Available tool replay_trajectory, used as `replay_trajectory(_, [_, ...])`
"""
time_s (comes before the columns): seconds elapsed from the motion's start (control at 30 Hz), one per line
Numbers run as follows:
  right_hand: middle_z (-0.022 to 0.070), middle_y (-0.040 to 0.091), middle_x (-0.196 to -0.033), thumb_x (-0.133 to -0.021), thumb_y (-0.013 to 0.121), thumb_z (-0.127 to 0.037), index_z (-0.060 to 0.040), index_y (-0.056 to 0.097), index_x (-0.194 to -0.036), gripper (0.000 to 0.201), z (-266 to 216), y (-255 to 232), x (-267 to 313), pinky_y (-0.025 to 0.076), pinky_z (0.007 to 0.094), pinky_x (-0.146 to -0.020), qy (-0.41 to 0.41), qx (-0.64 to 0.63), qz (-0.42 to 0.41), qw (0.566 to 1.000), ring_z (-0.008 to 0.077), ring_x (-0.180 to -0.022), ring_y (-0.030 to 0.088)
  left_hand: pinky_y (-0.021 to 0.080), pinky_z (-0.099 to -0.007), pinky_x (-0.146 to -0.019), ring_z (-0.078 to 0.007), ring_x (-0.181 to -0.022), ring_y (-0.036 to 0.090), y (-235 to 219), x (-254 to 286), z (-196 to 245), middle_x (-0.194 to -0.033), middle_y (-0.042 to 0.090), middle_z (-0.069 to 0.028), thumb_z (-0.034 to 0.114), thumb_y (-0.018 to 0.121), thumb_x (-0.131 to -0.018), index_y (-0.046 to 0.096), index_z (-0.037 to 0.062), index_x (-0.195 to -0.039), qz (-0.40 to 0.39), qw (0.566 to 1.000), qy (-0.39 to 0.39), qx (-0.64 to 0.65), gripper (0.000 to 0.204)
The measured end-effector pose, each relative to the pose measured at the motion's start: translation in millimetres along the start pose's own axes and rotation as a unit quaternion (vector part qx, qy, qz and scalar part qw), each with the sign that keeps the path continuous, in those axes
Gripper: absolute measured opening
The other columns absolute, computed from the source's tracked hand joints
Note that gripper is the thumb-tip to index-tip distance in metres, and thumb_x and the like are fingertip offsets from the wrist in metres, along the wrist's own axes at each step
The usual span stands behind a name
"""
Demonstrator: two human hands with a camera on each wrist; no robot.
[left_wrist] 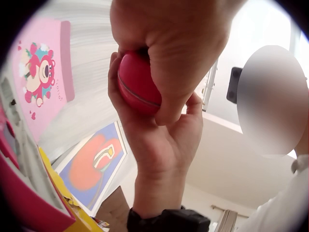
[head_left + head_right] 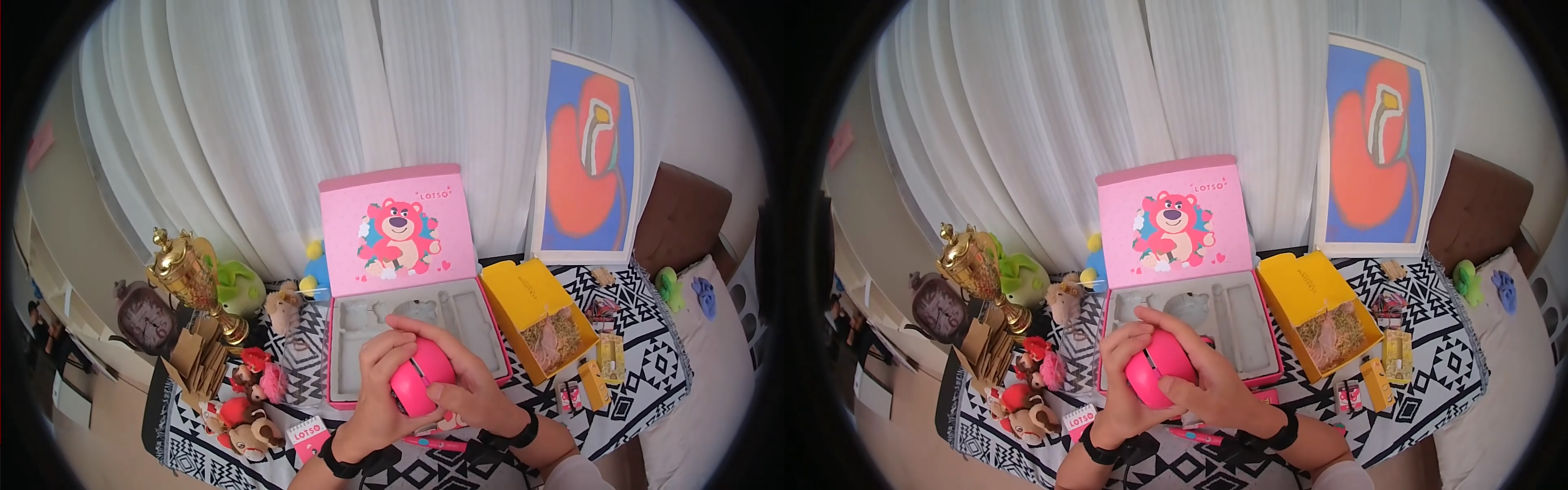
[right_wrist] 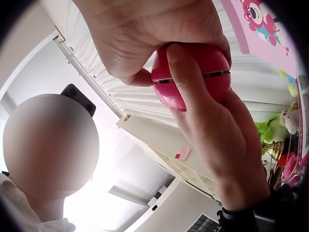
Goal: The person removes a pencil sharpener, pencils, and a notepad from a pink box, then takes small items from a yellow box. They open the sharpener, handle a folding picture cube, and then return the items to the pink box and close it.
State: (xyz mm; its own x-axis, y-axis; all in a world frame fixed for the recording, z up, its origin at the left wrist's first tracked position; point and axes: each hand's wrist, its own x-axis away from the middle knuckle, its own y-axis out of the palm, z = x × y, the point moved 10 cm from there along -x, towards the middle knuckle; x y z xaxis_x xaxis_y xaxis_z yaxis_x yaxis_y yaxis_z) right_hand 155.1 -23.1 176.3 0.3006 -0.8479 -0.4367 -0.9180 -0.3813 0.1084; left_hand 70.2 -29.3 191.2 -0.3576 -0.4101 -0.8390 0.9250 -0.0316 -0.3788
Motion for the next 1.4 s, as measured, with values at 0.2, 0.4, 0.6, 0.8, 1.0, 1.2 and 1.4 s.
replay_trajectory(0.2, [0.0133, 0.031, -0.149, -0.088, 0.058, -0.021, 0.0017, 0.024, -0.146, 0.071, 1.4, 0.2, -0.6, 0.029, 0.0340, -0.110, -0.002, -0.015, 0.006, 1.000, 0.0214, -0.135, 0.034, 0.041, -0.0416, -0.097, -0.0319, -0.117, 0.046, -1.6, 0.6, -3.9, -0.125, 0.043, -0.0168, 0.015, 0.090, -0.054, 0.039, 0.0077, -0.127, -0.001, 1.000, 0.006, -0.010, 0.090])
replay_trajectory(0.4, [0.0130, 0.032, -0.148, -0.089, 0.057, -0.021, 0.0008, 0.026, -0.146, 0.068, 0.3, 3.0, -1.7, 0.027, 0.0343, -0.111, -0.010, -0.013, -0.004, 1.000, 0.0216, -0.136, 0.033, 0.041, -0.0418, -0.098, -0.0316, -0.117, 0.046, -1.2, -0.6, 1.6, -0.125, 0.042, -0.0153, 0.017, 0.092, -0.054, 0.040, 0.0086, -0.126, -0.015, 0.999, 0.030, -0.032, 0.089])
replay_trajectory(0.6, [0.0137, 0.030, -0.148, -0.089, 0.057, -0.021, 0.0007, 0.026, -0.145, 0.068, -2.8, 2.9, -1.9, 0.025, 0.0349, -0.112, -0.039, 0.026, -0.013, 0.999, 0.0231, -0.137, 0.030, 0.041, -0.0419, -0.099, -0.0313, -0.118, 0.046, -2.0, -0.7, 2.1, -0.124, 0.042, -0.0146, 0.020, 0.093, -0.053, 0.041, 0.0083, -0.127, -0.016, 0.998, 0.053, -0.031, 0.091])
replay_trajectory(0.8, [0.0138, 0.029, -0.148, -0.089, 0.057, -0.021, 0.0010, 0.025, -0.145, 0.068, -4.7, 4.3, -2.3, 0.024, 0.0349, -0.112, -0.044, 0.016, -0.030, 0.998, 0.0234, -0.138, 0.029, 0.040, -0.0413, -0.099, -0.0307, -0.117, 0.046, -3.6, -2.6, 2.2, -0.125, 0.043, -0.0152, 0.020, 0.093, -0.052, 0.041, 0.0073, -0.127, -0.025, 0.999, 0.032, -0.018, 0.092])
replay_trajectory(1.0, [0.0140, 0.029, -0.148, -0.092, 0.055, -0.020, 0.0014, 0.024, -0.145, 0.066, -1.0, 3.8, -2.5, 0.024, 0.0345, -0.111, -0.028, 0.009, -0.018, 0.999, 0.0224, -0.137, 0.029, 0.040, -0.0407, -0.098, -0.0306, -0.117, 0.046, -3.7, -2.5, -2.4, -0.127, 0.044, -0.0164, 0.020, 0.093, -0.052, 0.040, 0.0071, -0.128, -0.028, 0.999, 0.014, -0.011, 0.093])
replay_trajectory(1.2, [0.0139, 0.029, -0.148, -0.096, 0.052, -0.021, 0.0011, 0.024, -0.145, 0.061, -1.2, 3.9, -2.7, 0.024, 0.0344, -0.111, -0.040, 0.033, -0.012, 0.999, 0.0224, -0.136, 0.030, 0.040, -0.0410, -0.098, -0.0309, -0.117, 0.047, -3.8, -3.9, 2.2, -0.126, 0.044, -0.0166, 0.019, 0.092, -0.054, 0.040, 0.0074, -0.128, -0.031, 0.998, 0.039, -0.039, 0.092])
replay_trajectory(1.4, [0.0144, 0.029, -0.148, -0.095, 0.052, -0.021, 0.0009, 0.023, -0.145, 0.062, 1.5, 2.6, -2.8, 0.023, 0.0352, -0.112, -0.026, 0.032, 0.004, 0.999, 0.0231, -0.137, 0.029, 0.039, -0.0417, -0.099, -0.0312, -0.119, 0.045, -4.3, -4.3, -1.6, -0.128, 0.044, -0.0162, 0.020, 0.093, -0.052, 0.040, 0.0076, -0.130, -0.033, 0.999, 0.021, -0.012, 0.095])
